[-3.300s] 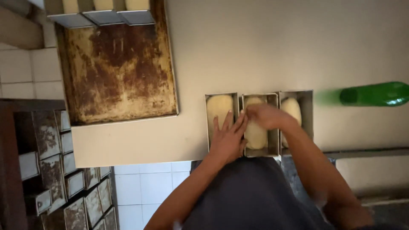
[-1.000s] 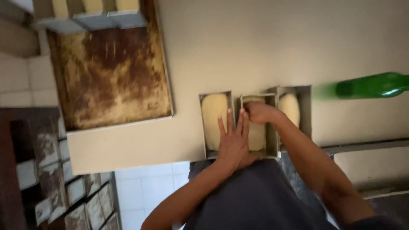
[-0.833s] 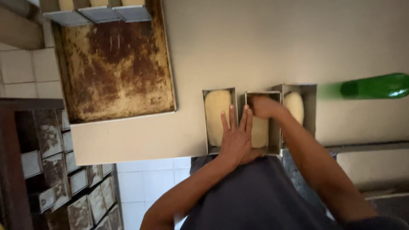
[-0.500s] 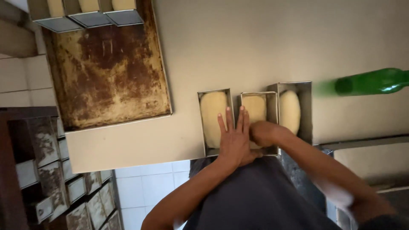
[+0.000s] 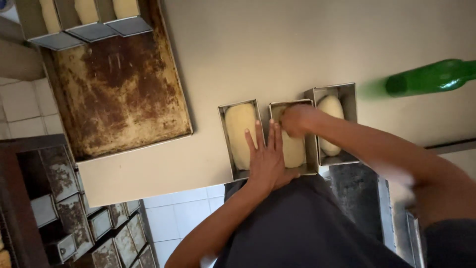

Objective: Arranging unbaked bread dough inside metal pans and placing them on a tray.

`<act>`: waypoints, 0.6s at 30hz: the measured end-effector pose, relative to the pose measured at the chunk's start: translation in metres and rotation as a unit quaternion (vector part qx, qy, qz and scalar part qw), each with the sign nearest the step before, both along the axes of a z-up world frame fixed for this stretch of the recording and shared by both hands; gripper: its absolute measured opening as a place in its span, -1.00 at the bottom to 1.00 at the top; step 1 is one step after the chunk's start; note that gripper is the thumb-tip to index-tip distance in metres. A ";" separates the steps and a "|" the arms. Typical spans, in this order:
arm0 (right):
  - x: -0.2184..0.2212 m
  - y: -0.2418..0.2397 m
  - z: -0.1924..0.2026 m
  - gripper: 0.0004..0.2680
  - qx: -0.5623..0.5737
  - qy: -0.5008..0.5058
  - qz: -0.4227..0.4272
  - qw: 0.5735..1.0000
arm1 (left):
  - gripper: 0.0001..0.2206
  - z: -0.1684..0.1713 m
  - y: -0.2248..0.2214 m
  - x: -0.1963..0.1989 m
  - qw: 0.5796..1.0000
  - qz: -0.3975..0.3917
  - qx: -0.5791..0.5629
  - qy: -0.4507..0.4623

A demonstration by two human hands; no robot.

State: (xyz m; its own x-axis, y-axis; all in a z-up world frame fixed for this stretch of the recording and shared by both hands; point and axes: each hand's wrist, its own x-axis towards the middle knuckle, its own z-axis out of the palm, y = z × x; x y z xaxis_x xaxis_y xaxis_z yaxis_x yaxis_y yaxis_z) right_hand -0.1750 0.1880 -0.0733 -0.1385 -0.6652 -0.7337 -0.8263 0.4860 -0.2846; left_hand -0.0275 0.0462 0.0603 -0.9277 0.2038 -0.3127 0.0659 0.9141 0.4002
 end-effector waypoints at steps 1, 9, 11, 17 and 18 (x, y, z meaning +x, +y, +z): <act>0.009 0.003 0.001 -0.83 0.020 -0.019 0.023 0.999 | 0.34 0.004 -0.002 -0.002 1.000 0.005 -0.003 -0.019; 0.068 0.005 0.056 -0.80 0.067 -0.049 0.028 0.996 | 0.36 0.008 -0.003 0.004 0.998 0.012 -0.007 -0.061; 0.073 0.002 0.042 -0.76 0.038 -0.078 0.029 0.996 | 0.37 0.007 -0.006 0.001 0.999 0.030 0.011 -0.020; 0.091 0.024 -0.004 -0.76 -0.120 -0.090 -0.176 0.973 | 0.37 -0.002 -0.005 0.003 1.000 0.013 -0.013 -0.009; 0.087 0.025 -0.023 -0.76 -0.121 -0.090 -0.174 0.973 | 0.37 -0.001 -0.005 0.002 1.000 0.015 -0.015 -0.008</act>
State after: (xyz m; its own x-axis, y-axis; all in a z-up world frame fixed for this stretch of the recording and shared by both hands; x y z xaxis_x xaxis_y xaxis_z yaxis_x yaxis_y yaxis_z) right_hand -0.0879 0.2128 -0.0963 -0.2705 -0.7576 -0.5940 -0.5505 0.6279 -0.5502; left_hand -0.0253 0.0410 0.0591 -0.9279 0.1660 -0.3339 0.0314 0.9271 0.3736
